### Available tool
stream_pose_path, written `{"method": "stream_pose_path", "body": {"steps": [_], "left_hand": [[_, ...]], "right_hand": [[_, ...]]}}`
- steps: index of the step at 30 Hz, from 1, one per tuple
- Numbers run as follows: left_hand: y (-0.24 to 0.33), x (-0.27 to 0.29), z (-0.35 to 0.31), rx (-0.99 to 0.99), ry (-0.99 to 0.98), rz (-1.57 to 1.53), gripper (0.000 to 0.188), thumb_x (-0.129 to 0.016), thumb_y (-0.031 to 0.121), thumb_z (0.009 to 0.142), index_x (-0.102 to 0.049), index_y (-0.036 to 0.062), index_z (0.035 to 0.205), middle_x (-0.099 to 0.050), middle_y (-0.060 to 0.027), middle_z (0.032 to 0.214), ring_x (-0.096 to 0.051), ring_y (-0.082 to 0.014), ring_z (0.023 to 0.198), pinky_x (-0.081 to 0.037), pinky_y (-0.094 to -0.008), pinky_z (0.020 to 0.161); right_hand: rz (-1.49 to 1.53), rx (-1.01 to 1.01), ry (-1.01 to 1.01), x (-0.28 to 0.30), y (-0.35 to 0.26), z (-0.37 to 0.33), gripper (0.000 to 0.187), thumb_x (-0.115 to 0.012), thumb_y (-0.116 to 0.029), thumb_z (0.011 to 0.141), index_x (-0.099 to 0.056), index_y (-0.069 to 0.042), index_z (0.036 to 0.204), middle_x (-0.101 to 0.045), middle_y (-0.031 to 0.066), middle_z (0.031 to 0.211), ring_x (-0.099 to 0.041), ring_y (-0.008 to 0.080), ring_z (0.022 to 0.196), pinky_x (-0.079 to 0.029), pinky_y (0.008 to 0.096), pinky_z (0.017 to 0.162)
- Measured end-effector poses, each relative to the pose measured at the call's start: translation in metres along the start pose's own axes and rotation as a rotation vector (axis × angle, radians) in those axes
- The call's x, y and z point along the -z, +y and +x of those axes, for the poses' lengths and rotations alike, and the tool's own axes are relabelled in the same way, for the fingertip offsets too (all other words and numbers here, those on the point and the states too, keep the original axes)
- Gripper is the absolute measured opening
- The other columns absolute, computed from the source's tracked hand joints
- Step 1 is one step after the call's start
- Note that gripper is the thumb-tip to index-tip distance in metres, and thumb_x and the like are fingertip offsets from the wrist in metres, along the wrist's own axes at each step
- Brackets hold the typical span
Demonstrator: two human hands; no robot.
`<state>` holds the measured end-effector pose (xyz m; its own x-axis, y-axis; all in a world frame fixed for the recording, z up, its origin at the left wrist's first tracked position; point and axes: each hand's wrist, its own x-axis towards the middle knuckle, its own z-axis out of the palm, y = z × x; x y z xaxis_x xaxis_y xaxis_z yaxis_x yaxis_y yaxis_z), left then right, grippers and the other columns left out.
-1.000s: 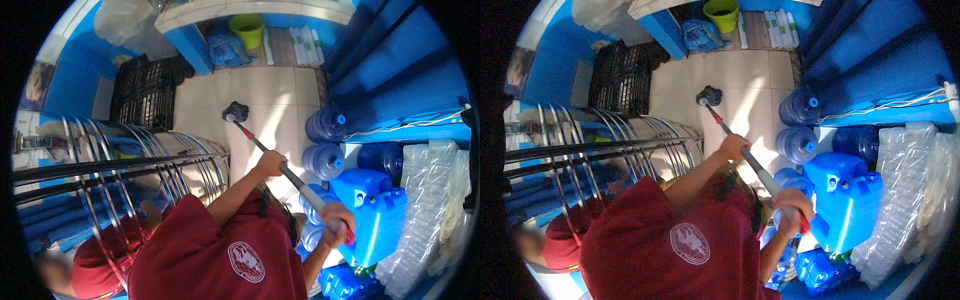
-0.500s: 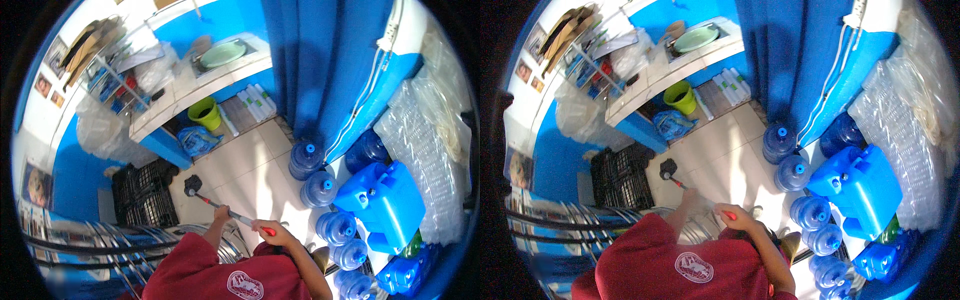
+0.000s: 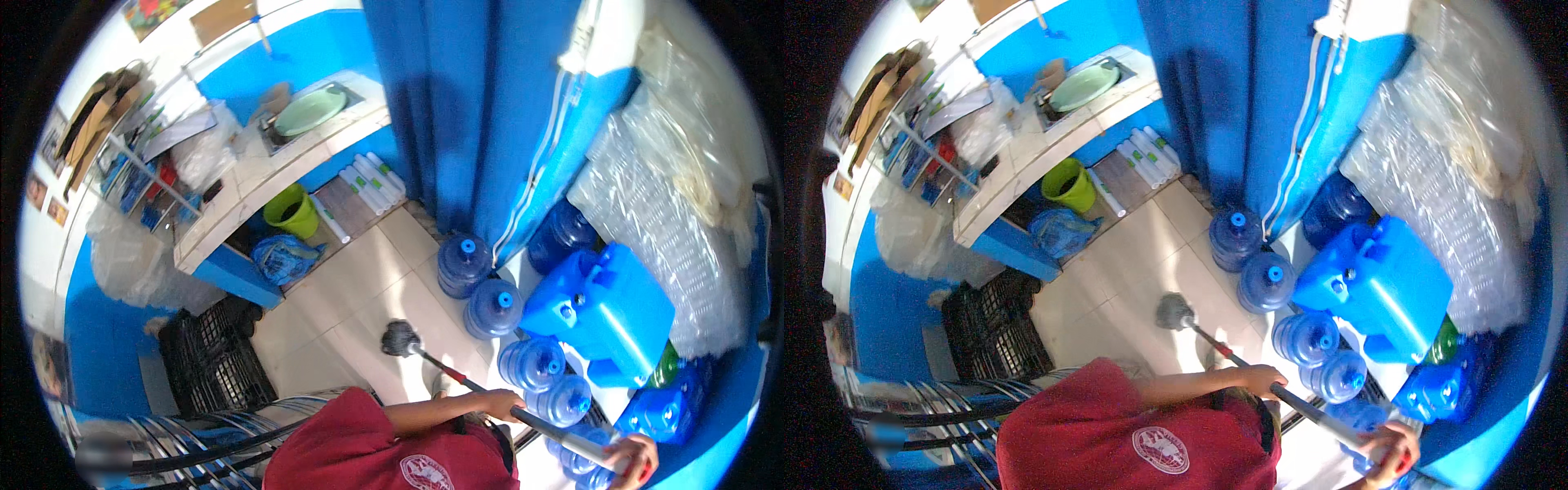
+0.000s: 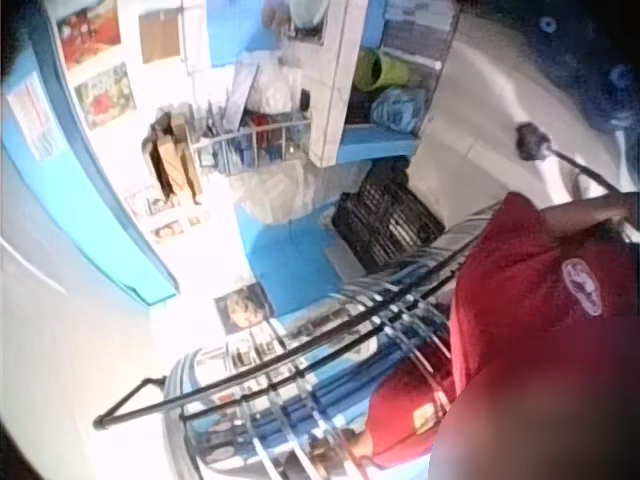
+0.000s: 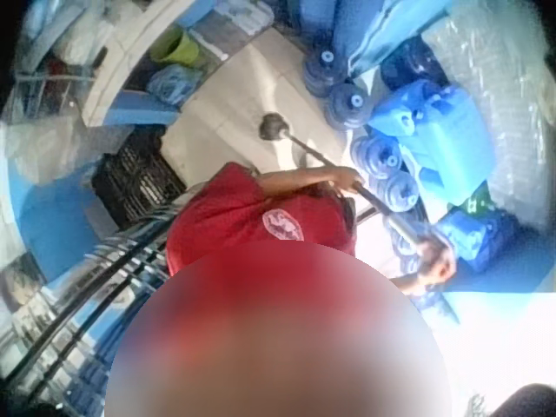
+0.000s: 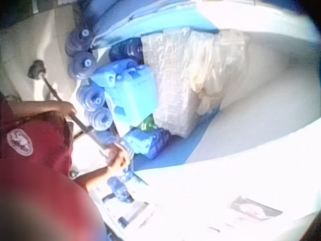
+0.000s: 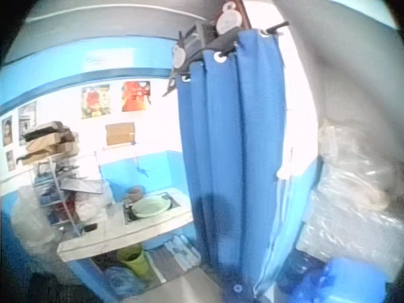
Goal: The person mops the floor around large blue water jugs using a mop, then picks up and stacks the jugs in groups. The person moves jugs from the floor to a stacked arrangement near a counter and continues mopping the cleared area.
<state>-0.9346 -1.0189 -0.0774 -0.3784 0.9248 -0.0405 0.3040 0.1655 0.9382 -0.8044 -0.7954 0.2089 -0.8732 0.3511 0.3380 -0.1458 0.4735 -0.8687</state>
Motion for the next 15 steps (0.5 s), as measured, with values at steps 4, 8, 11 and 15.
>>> {"method": "stream_pose_path", "body": {"steps": [4,8,11,15], "left_hand": [[0.023,-0.051,0.055,-0.033,-0.360,0.036,0.019,-0.067,0.022,0.074,-0.058,0.0058,0.069,-0.061,-0.0133,0.063,-0.060,-0.0293,0.061,-0.045,-0.0441,0.060],[0.029,-0.090,0.088,-0.094,-0.294,0.055,0.016,-0.065,0.019,0.071,-0.062,0.0038,0.071,-0.064,-0.0162,0.067,-0.063,-0.0330,0.065,-0.047,-0.0454,0.061],[0.002,-0.117,0.101,-0.107,-0.394,-0.080,0.030,-0.071,0.033,0.079,-0.066,0.0030,0.083,-0.063,-0.0115,0.064,-0.063,-0.0258,0.063,-0.047,-0.0441,0.060],[-0.037,-0.123,0.099,0.000,-0.687,0.268,0.031,-0.074,0.031,0.080,-0.067,0.0016,0.084,-0.061,-0.0135,0.061,-0.057,-0.0227,0.055,-0.046,-0.0417,0.053]], "right_hand": [[0.121,0.337,0.231,0.045,-0.013,-0.047,0.038,-0.051,-0.027,0.092,-0.062,0.009,0.095,-0.060,0.0188,0.065,-0.052,0.0209,0.046,-0.050,0.0352,0.052],[0.433,0.216,0.706,0.068,0.010,-0.089,0.023,-0.049,-0.017,0.090,-0.059,-0.001,0.103,-0.056,0.0104,0.061,-0.045,0.0157,0.039,-0.039,0.0276,0.037],[0.481,0.039,0.727,0.089,0.028,-0.107,0.023,-0.052,-0.017,0.098,-0.050,-0.009,0.077,-0.030,-0.0054,0.050,-0.030,0.0042,0.041,-0.033,0.0227,0.041],[0.667,-0.027,0.893,0.089,0.038,-0.152,0.008,-0.057,-0.011,0.091,-0.054,-0.006,0.086,-0.038,-0.0016,0.050,-0.034,0.0089,0.039,-0.029,0.0287,0.034]]}}
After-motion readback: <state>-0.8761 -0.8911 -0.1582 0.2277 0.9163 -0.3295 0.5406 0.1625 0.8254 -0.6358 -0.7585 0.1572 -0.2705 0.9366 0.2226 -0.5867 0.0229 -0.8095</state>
